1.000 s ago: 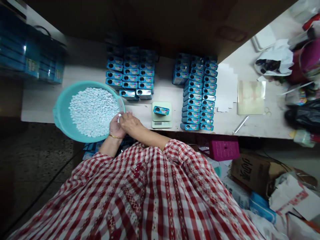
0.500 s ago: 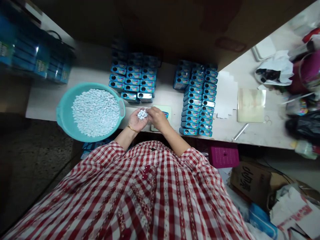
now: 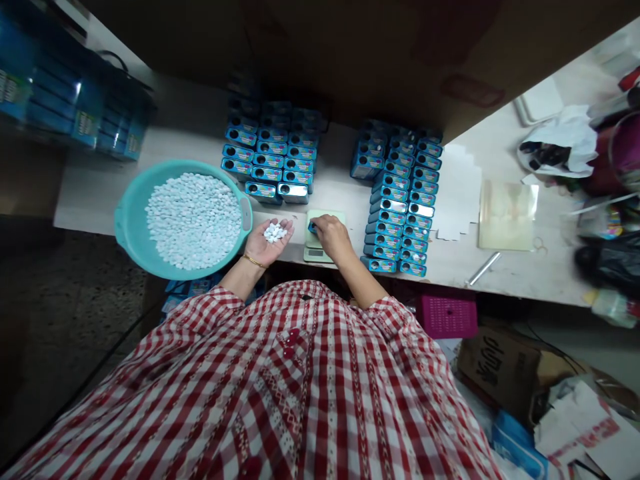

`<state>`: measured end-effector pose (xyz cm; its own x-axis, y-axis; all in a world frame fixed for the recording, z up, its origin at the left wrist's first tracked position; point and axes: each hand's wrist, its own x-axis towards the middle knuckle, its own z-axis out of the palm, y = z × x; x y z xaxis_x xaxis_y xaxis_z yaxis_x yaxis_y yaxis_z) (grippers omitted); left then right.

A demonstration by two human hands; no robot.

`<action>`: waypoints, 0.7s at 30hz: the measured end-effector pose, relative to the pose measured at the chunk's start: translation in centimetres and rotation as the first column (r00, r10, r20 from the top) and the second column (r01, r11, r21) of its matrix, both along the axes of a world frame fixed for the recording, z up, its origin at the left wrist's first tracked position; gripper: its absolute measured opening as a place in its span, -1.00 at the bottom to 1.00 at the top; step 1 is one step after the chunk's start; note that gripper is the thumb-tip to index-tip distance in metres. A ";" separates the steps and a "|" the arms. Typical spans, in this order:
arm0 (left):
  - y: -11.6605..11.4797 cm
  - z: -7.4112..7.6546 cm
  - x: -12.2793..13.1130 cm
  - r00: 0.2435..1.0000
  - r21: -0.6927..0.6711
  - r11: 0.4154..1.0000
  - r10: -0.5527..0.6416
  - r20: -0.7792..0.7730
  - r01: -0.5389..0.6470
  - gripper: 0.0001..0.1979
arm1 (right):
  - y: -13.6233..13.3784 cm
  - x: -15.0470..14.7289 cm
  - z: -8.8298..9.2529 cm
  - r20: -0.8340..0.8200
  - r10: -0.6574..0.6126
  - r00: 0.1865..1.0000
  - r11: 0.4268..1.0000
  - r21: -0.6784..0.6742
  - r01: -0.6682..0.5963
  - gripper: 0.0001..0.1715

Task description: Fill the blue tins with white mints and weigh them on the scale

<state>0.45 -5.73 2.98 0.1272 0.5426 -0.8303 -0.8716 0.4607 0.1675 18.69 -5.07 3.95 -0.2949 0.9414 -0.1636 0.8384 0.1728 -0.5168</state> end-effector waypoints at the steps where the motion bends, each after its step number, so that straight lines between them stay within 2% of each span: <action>1: -0.2 0.0 -0.2 1.000 -0.008 1.000 0.000 -0.004 0.000 -0.75 | 0.0 0.1 -0.1 -0.028 -0.014 1.000 1.000 0.010 0.015 -0.70; 8: -1.8 0.4 -1.2 1.000 -0.054 0.998 -0.026 -0.006 0.026 -0.77 | -0.9 1.7 0.5 -0.285 -0.155 0.946 0.967 0.155 0.204 -0.76; 12: -2.6 0.6 -2.2 1.000 -0.065 0.998 -0.021 -0.018 0.020 -0.76 | -1.8 3.8 1.2 -0.316 -0.267 0.911 0.906 0.241 0.349 -0.75; 16: -3.2 0.4 -2.8 0.999 -0.081 0.997 -0.015 -0.032 0.012 -0.76 | -2.1 5.6 0.8 -0.358 -0.370 0.857 0.843 0.257 0.472 -0.73; 18: -3.4 0.3 -2.9 0.999 -0.087 0.996 -0.014 -0.039 0.010 -0.75 | -2.2 6.1 0.3 -0.369 -0.368 0.854 0.859 0.216 0.464 -0.69; 21: -3.4 0.2 -2.9 0.999 -0.096 0.995 -0.004 -0.045 -0.001 -0.75 | -2.3 6.1 -0.5 -0.325 -0.299 0.897 0.914 0.171 0.367 -0.55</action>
